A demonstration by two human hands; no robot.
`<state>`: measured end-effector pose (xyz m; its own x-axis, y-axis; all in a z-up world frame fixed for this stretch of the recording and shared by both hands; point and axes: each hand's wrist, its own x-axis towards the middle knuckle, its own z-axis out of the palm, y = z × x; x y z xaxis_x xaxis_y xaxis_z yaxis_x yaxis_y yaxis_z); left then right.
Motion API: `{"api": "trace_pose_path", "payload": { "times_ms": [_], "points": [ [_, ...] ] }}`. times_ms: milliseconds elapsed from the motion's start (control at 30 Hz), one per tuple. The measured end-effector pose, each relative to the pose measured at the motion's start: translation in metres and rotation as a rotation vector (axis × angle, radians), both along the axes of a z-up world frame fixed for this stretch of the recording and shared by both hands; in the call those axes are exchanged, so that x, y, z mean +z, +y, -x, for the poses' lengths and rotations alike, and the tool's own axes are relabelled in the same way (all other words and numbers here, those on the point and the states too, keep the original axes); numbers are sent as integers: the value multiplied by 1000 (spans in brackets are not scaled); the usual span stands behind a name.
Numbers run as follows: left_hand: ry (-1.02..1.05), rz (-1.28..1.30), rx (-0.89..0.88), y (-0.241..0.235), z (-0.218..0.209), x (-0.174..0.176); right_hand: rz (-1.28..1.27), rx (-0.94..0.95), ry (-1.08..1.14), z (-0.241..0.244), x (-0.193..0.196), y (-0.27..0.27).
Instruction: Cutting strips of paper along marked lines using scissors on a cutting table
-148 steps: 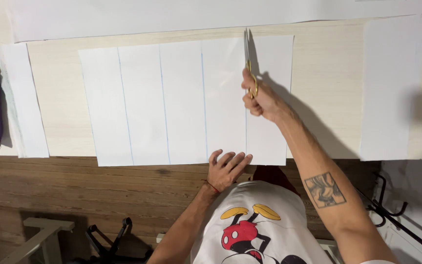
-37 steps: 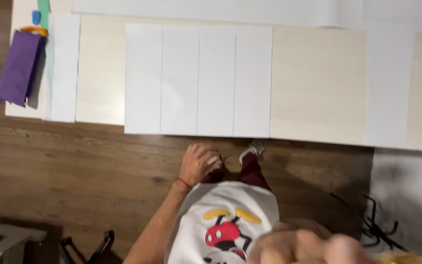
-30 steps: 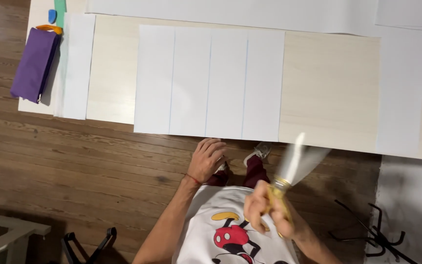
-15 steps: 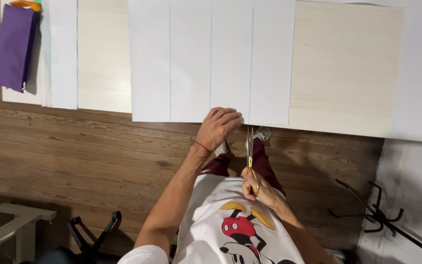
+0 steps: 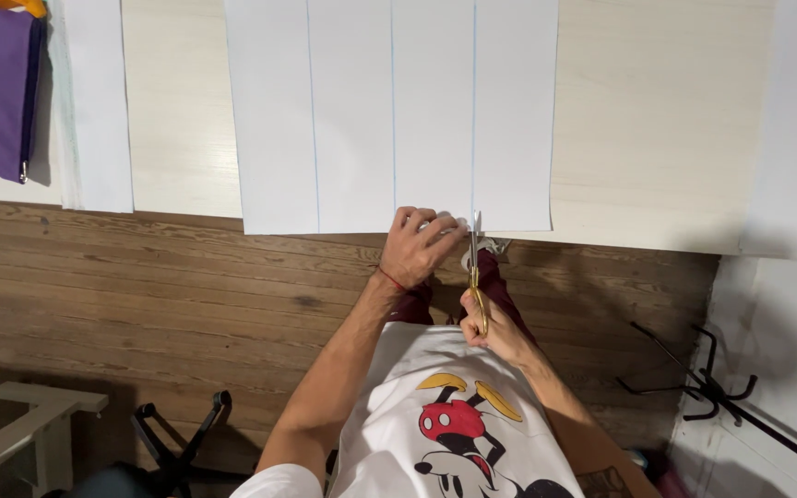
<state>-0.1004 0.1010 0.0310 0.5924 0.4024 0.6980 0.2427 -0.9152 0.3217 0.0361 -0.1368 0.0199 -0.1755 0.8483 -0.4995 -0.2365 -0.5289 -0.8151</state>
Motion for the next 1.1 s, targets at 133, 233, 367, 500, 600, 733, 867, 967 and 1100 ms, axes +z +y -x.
{"api": "trace_pose_path", "payload": {
  "times_ms": [133,233,367,500,600,733,867,967,1100],
  "points": [
    [-46,-29,16,-2,-8,-1,38,-28,13,-3,9,3],
    [-63,-28,6,-3,-10,-10,56,-42,28,-2,8,2],
    [-86,-30,-9,-3,-12,-3,71,-63,50,-4,10,1],
    [-83,-38,-7,-4,-11,-5,109,-106,65,2,7,-3],
    [-88,-45,-4,-5,-11,-7,135,-143,73,8,1,-9],
    [-89,-35,-16,-7,-12,-3,179,-177,112,11,-1,-13],
    [-89,-43,-15,-7,-14,2,196,-212,139,12,-3,-14],
    [-85,-46,-12,-7,-13,3,190,-209,131,11,-2,-15],
    [-92,-60,-11,-8,-14,6,226,-224,142,13,-4,-16]
  ]
}}
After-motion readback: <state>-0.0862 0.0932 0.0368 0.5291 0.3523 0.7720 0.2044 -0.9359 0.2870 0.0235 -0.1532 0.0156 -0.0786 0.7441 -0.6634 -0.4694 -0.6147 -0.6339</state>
